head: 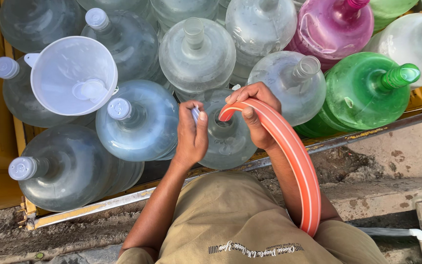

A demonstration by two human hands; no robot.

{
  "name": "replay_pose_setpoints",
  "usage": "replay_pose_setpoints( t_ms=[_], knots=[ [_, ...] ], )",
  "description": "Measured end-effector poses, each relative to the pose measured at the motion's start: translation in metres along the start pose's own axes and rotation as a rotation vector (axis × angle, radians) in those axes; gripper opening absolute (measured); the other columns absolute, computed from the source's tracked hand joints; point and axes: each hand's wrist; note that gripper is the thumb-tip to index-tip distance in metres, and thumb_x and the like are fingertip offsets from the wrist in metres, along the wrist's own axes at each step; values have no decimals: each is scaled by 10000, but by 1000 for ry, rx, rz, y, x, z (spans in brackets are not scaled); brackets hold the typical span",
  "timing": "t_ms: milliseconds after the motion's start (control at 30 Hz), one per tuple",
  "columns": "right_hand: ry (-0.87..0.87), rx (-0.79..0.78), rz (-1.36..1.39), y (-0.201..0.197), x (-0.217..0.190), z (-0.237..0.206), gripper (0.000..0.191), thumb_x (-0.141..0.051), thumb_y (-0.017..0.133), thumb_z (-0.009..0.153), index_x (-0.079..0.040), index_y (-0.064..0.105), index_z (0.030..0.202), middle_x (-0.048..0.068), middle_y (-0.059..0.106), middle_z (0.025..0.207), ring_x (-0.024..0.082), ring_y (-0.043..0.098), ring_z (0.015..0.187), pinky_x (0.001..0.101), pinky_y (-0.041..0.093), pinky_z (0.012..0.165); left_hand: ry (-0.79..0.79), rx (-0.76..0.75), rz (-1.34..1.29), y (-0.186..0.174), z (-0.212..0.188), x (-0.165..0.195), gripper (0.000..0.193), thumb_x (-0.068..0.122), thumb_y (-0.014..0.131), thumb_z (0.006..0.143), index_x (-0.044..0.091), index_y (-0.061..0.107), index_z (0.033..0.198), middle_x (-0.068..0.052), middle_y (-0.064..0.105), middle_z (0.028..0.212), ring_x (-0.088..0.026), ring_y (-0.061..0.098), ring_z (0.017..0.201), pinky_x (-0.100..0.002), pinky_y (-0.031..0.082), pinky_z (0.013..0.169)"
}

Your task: The person sits on the edge of a truck bed loaded with empty water dispenser jugs and holds an orange hose, filling the jugs with water. They occasionally reposition the hose and touch a jug cap while the water flows.

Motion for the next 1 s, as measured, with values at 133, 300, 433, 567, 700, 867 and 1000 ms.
replay_pose_setpoints(
  t_ms=[133,300,433,567,700,867,1000],
  knots=[
    [-85,42,54,-14,-8,34,539,-540,642,1044,-28,504,1141,136,653,1130,222,668,1073,383,563,1011,168,-37,241,15,-1,16,390,303,587,1037,14,477,1275,-182,566,1181,-318,584,1038,-428,468,912],
    [-249,110,8,-23,8,127,381,-384,613,1144,-24,513,1221,136,648,1163,203,669,1075,342,549,1025,250,-107,658,42,15,31,431,302,715,887,49,557,1198,-197,562,1234,-359,513,1037,-475,382,850],
    [-285,51,12,-9,49,192,300,-296,638,1125,-20,523,1149,139,659,1159,190,648,1004,333,544,962,239,-160,725,52,34,36,353,273,713,883,56,582,1129,-159,556,1142,-338,510,1030,-459,377,870],
    [-210,20,43,10,88,213,271,-265,665,1076,-22,546,1087,104,654,1070,164,659,918,321,537,895,182,-274,762,58,49,36,260,257,690,914,61,595,1058,-146,558,1066,-333,514,1032,-465,380,886],
    [-158,33,-44,19,112,210,255,-244,687,1074,-22,562,1072,96,661,1078,153,632,904,319,545,851,293,-234,808,65,55,25,361,300,685,760,37,593,988,-149,586,1035,-339,552,1036,-468,448,937],
    [-45,8,66,25,135,200,265,-255,690,1038,-39,536,1045,68,645,1006,132,658,848,298,592,740,193,-411,922,77,53,15,178,165,630,867,50,635,1002,-132,624,1016,-327,595,957,-455,521,764],
    [-75,-4,44,26,149,193,247,-240,687,1051,-48,532,1043,62,650,981,120,643,829,286,579,709,190,-489,883,65,59,14,216,182,661,808,52,676,980,-132,653,1050,-328,617,986,-455,530,788]
  ],
)
Point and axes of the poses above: each hand's wrist, its own z-axis towards the middle knuckle, its own y-axis out of the palm, x = y × z
